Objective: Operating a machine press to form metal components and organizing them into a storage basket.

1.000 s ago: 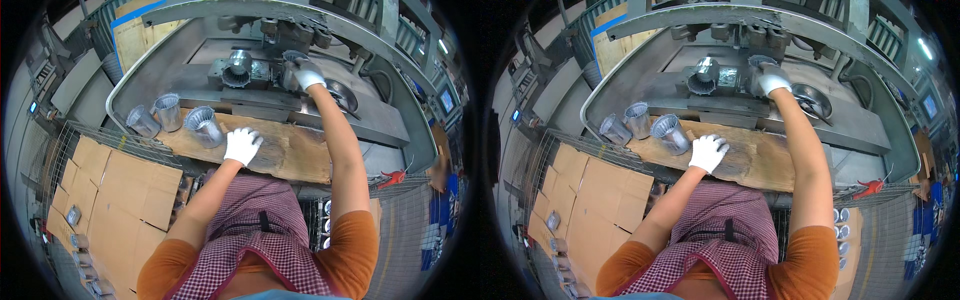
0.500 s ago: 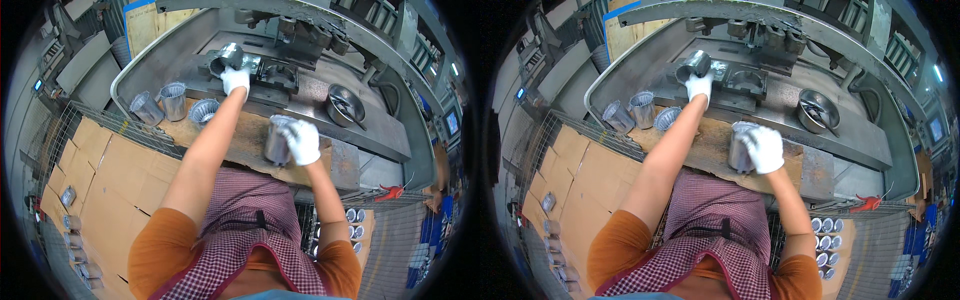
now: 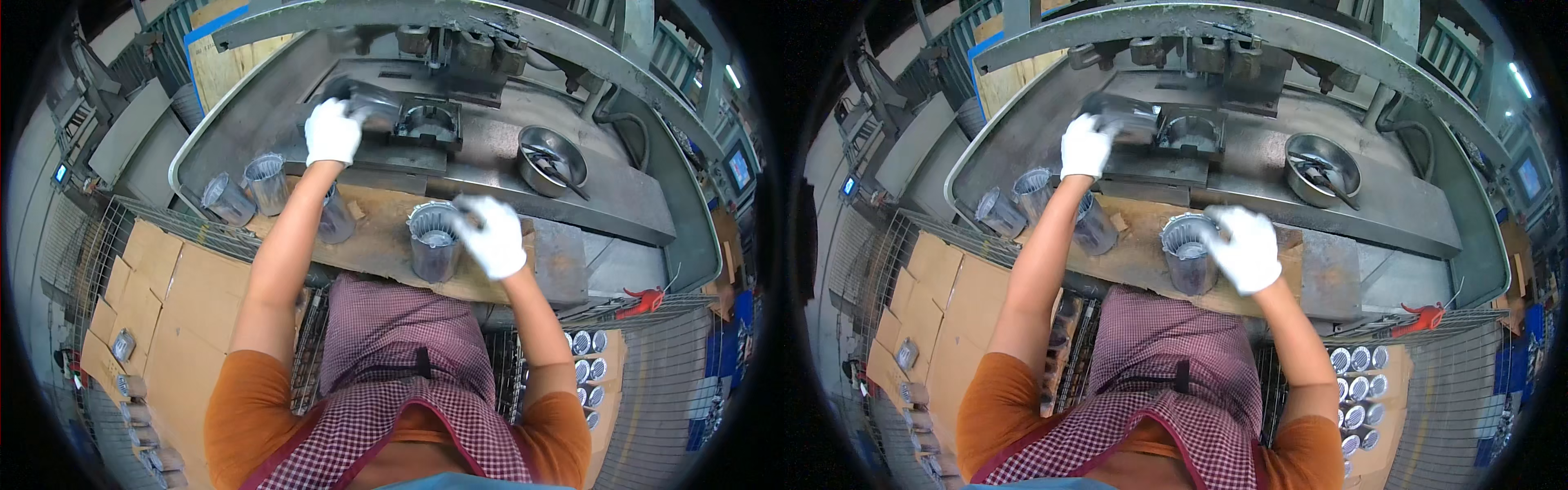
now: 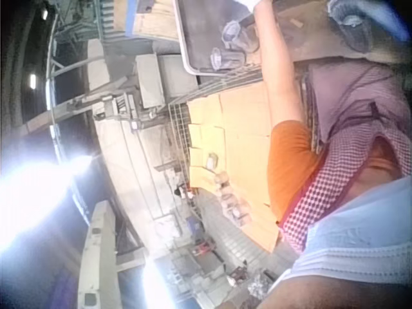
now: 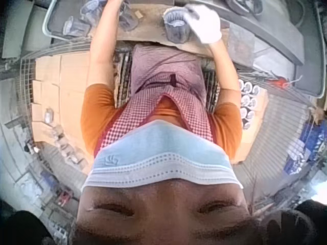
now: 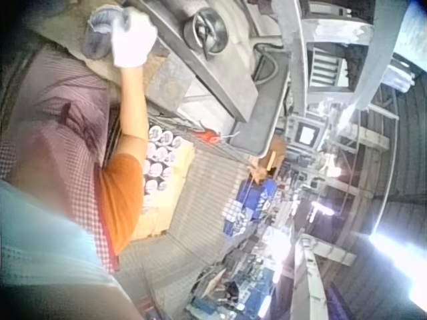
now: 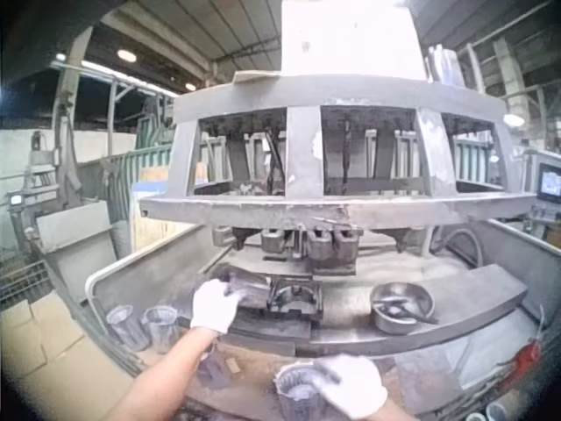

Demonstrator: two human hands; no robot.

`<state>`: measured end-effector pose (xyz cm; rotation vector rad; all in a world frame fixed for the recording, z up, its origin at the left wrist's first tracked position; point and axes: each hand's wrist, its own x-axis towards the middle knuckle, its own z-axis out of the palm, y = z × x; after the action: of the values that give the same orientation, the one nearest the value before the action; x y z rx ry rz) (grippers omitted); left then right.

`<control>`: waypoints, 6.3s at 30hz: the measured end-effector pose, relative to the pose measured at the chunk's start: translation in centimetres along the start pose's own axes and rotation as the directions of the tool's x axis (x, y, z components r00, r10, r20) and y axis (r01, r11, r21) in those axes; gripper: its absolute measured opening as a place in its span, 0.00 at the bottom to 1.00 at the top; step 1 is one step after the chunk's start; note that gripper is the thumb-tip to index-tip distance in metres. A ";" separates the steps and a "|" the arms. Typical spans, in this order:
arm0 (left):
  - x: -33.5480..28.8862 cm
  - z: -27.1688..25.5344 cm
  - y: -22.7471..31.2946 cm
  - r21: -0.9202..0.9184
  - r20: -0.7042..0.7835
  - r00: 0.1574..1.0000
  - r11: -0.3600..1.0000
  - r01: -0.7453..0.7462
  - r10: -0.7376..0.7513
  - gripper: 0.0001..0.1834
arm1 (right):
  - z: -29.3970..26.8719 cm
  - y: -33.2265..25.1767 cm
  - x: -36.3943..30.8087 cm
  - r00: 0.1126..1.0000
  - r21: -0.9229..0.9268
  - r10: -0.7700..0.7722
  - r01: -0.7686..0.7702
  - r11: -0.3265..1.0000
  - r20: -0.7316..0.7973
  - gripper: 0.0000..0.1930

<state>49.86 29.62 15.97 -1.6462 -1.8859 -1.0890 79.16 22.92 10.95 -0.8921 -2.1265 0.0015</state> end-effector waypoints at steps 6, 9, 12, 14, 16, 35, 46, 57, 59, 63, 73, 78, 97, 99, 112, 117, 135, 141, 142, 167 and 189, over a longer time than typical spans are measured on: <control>0.8 2.6 6.0 0.073 0.011 0.862 0.859 -0.506 0.507 0.14 | 3.7 4.3 7.3 0.896 -0.135 0.373 -0.350 0.927 0.241 0.25; 1.6 5.5 6.1 0.102 0.128 0.871 0.867 -0.488 0.475 0.15 | 5.3 3.7 10.3 0.822 -0.232 0.452 -0.392 0.890 0.347 0.27; 2.1 6.0 6.5 0.111 0.136 0.885 0.881 -0.460 0.445 0.20 | 7.0 4.3 12.0 0.812 -0.302 0.473 -0.382 0.873 0.341 0.28; 2.4 3.5 8.0 0.049 0.211 0.914 0.930 -0.363 0.346 0.24 | 8.0 5.5 12.7 0.813 -0.313 0.490 -0.399 0.862 0.315 0.26; 3.2 1.2 7.0 -0.026 0.339 0.896 0.955 -0.297 0.288 0.26 | 8.4 6.6 13.0 0.844 -0.329 0.458 -0.364 0.871 0.278 0.25; -8.5 -4.6 -3.5 0.136 0.707 0.697 0.990 0.035 -0.121 0.31 | 8.9 5.7 15.0 0.797 -0.370 0.487 -0.359 0.857 0.356 0.24; -9.4 -5.1 -4.0 0.068 0.679 0.720 0.989 0.134 -0.144 0.35 | 8.6 6.5 13.4 0.819 -0.298 0.448 -0.354 0.886 0.358 0.26; -5.1 -5.5 -7.4 -0.683 0.720 0.683 -0.311 0.662 -0.127 0.20 | -10.3 8.5 -7.1 0.785 -0.184 0.548 -0.607 0.773 -0.287 0.17; -2.7 -3.3 -6.7 -0.813 0.574 0.785 -0.050 0.580 -0.232 0.22 | -13.6 11.3 -10.6 0.740 -0.259 0.559 -0.662 0.704 -0.373 0.18; 0.5 5.3 -9.2 -0.754 0.403 0.822 0.362 0.548 -0.404 0.22 | -17.6 12.9 -13.8 0.629 -0.378 0.664 -0.776 0.505 -0.405 0.19; 3.0 10.2 -8.6 0.045 0.522 0.850 0.997 0.063 -0.077 0.29 | -16.5 15.5 -17.6 0.371 -0.018 0.804 -0.912 0.411 -0.465 0.23; 2.6 6.5 -4.3 0.217 0.541 0.810 0.968 0.125 -0.226 0.37 | -16.1 17.2 -18.8 0.386 -0.002 0.782 -0.897 0.442 -0.490 0.22; -15.2 -1.3 13.6 -0.560 0.557 0.788 0.819 0.123 0.263 0.45 | -14.5 8.2 -20.1 0.606 0.363 0.753 -0.661 0.657 -0.258 0.29; -14.7 -1.3 16.5 -0.491 0.530 0.726 0.857 -0.159 0.438 0.39 | -11.7 4.4 -19.9 0.694 0.104 0.718 -0.719 0.687 0.052 0.27; -17.7 -0.8 17.7 -0.445 0.359 0.736 0.798 -0.405 0.574 0.33 | -7.7 0.4 -19.3 0.483 0.131 0.851 -0.876 0.465 0.207 0.31; -17.6 -0.7 16.1 -0.562 0.063 0.804 0.687 -0.461 0.591 0.30 | -7.4 -1.8 -18.0 0.622 0.159 0.718 -0.780 0.606 0.314 0.31; -18.5 -0.4 15.7 -0.544 -0.058 0.786 0.641 -0.542 0.615 0.30 | -9.1 -3.9 -16.6 0.595 -0.231 0.724 -0.694 0.682 0.350 0.29; -18.7 -0.8 14.8 -0.572 -0.094 0.778 0.606 -0.553 0.621 0.34 | -9.8 -5.5 -16.0 0.555 -0.152 0.708 -0.730 0.666 0.436 0.30; -18.9 -0.5 14.4 -0.600 -0.109 0.788 0.592 -0.538 0.606 0.35 | -9.7 -5.7 -15.9 0.567 -0.107 0.686 -0.730 0.675 0.456 0.31; -17.9 3.4 6.8 -0.778 0.175 0.978 0.592 0.210 -0.116 0.37 | -19.9 16.4 -22.9 0.272 -0.207 0.468 -0.960 0.188 -0.840 0.37; -17.4 3.1 -2.7 0.194 0.441 0.892 0.981 0.012 -0.098 0.21 | -13.7 16.7 -19.8 0.522 -0.224 0.576 -0.831 0.509 -0.630 0.20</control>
<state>51.67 20.84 0.45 -1.8576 -2.2505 -0.5500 106.79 19.74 1.83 -1.8653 -1.1176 -0.3302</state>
